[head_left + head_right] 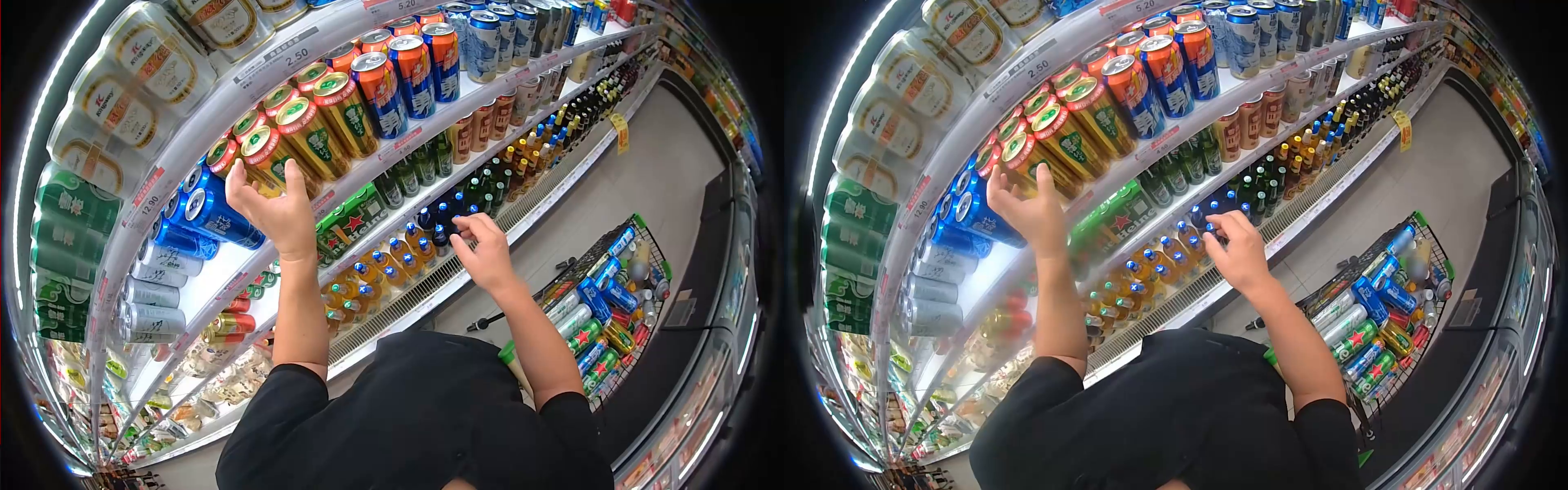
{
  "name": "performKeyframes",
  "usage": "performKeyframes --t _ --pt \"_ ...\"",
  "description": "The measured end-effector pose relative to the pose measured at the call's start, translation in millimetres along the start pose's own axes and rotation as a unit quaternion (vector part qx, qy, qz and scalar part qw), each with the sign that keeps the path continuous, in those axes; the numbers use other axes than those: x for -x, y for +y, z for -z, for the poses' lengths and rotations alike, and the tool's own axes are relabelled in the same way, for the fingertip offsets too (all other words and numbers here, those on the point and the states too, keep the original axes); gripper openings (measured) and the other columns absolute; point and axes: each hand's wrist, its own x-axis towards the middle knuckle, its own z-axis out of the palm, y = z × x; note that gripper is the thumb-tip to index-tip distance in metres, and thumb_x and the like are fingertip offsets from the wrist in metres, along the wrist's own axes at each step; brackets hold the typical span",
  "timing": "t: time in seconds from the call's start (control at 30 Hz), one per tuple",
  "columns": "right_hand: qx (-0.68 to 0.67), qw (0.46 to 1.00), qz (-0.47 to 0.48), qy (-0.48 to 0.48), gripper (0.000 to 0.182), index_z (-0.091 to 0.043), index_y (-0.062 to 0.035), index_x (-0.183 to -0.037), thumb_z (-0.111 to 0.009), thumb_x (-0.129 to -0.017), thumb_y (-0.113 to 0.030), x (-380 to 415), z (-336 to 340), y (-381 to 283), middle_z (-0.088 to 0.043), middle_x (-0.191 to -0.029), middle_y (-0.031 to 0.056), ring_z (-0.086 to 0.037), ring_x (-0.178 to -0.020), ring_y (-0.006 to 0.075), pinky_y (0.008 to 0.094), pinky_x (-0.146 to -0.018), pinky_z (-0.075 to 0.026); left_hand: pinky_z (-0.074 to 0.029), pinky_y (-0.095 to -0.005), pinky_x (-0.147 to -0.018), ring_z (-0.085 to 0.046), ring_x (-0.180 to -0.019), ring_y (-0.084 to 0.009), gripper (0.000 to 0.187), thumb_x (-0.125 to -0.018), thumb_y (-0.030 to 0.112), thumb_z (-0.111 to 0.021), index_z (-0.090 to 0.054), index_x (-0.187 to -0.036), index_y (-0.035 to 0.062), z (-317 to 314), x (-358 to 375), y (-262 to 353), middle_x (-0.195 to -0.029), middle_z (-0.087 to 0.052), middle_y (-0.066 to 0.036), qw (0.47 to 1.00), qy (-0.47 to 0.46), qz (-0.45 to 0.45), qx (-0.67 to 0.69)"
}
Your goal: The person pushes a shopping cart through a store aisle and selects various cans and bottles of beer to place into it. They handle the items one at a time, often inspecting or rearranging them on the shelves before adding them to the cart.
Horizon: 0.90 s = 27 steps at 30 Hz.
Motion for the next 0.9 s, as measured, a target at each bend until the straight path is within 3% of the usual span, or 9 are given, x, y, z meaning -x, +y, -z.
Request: performKeyframes --t 0.13,0.2,0.27,0.4,0.5,0.57,0.73,0.87,0.9 --pt "-0.022 0.999 0.017 -0.039 0.026 -0.07 -0.0007 -0.111 -0.072 -0.088 -0.012 0 -32 -10 -0.065 -0.102 0.0138 -0.069 -0.085 0.0273 0.0367 -0.074 -0.056 -0.036 -0.0459 -0.114 -0.046 -0.135 -0.0386 0.091 -0.083 0.02 -0.083 -0.032 -0.154 -0.0035 -7 -9 -24 -0.145 -0.046 -0.026 0.997 -0.079 -0.001 -0.018" --pt "0.013 0.998 0.01 -0.058 0.023 -0.07 -0.0013 -0.11 -0.07 -0.089 -0.009 7 -40 -9 -0.063 -0.099 0.0108 -0.068 -0.085 0.0215 0.0329 -0.076 -0.055 -0.031 -0.0432 -0.12 -0.04 -0.143 -0.0381 0.098 -0.084 0.022 -0.084 -0.026 -0.157 -0.0056 -11 -11 -24 -0.153 -0.04 -0.029 0.993 -0.103 0.052 0.029" --pt "0.022 0.998 0.037 -0.043 0.023 -0.07 -0.0032 -0.108 -0.07 -0.089 -0.016 14 -49 0 -0.064 -0.099 0.0123 -0.067 -0.089 0.029 0.0395 -0.079 -0.055 -0.029 -0.0417 -0.122 -0.037 -0.147 -0.0371 0.101 -0.085 0.026 -0.084 -0.023 -0.158 -0.0074 -16 -8 -28 -0.158 -0.035 -0.029 0.991 -0.115 0.064 0.027" --pt "0.048 0.997 0.013 -0.053 0.025 -0.07 -0.0058 -0.107 -0.068 -0.088 -0.021 30 -56 4 -0.064 -0.104 0.0129 -0.064 -0.1 0.0344 0.0457 -0.088 -0.053 -0.044 -0.0431 -0.113 -0.052 -0.135 -0.0362 0.103 -0.084 0.033 -0.086 -0.023 -0.156 -0.0065 -9 -3 -36 -0.151 -0.043 -0.03 0.989 -0.115 0.057 -0.074" --pt "0.057 0.998 0.015 -0.024 0.028 -0.068 -0.0059 -0.11 -0.069 -0.086 -0.022 43 -49 -1 -0.063 -0.105 0.013 -0.063 -0.101 0.0353 0.047 -0.091 -0.052 -0.054 -0.0471 -0.107 -0.057 -0.128 -0.0354 0.099 -0.083 0.019 -0.088 -0.019 -0.15 -0.0048 -8 3 -64 -0.144 -0.046 -0.028 0.995 -0.071 -0.03 0.061" --pt "0.043 0.999 0.017 0.01 0.035 -0.065 -0.0052 -0.117 -0.071 -0.085 -0.02 55 -39 -7 -0.063 -0.106 0.0136 -0.063 -0.102 0.0357 0.0467 -0.093 -0.051 -0.054 -0.0484 -0.108 -0.057 -0.126 -0.0353 0.095 -0.084 0.01 -0.086 -0.018 -0.149 -0.0038 -4 17 -18 -0.144 -0.044 -0.026 0.976 -0.069 -0.096 0.185" --pt "0.051 0.996 0.004 0.076 0.069 -0.049 -0.003 -0.142 -0.079 -0.081 -0.019 90 3 -28 -0.058 -0.118 0.0172 -0.058 -0.112 0.037 0.0471 -0.097 -0.05 -0.047 -0.0483 -0.112 -0.053 -0.132 -0.034 0.078 -0.086 0.006 -0.082 -0.034 -0.146 -0.0064 -3 105 55 -0.148 -0.045 -0.025 0.925 -0.277 -0.078 0.248" --pt "0.129 0.976 -0.055 0.167 0.103 -0.027 -0.0047 -0.159 -0.085 -0.077 -0.026 137 33 -23 -0.047 -0.141 0.0226 -0.048 -0.131 0.0423 0.05 -0.112 -0.042 -0.04 -0.047 -0.115 -0.047 -0.136 -0.0294 0.101 -0.082 0.002 -0.08 -0.016 -0.16 0.0021 8 199 157 -0.153 -0.038 -0.02 0.77 -0.505 0.129 0.368" --pt "0.134 0.963 -0.057 0.228 0.106 -0.022 -0.0042 -0.16 -0.085 -0.077 -0.024 154 36 -9 -0.046 -0.142 0.024 -0.046 -0.134 0.0439 0.0513 -0.114 -0.039 -0.045 -0.0425 -0.108 -0.052 -0.127 -0.0259 0.086 -0.081 0.012 -0.081 -0.033 -0.151 0.001 5 222 173 -0.138 -0.049 -0.016 0.767 -0.512 0.067 0.382"
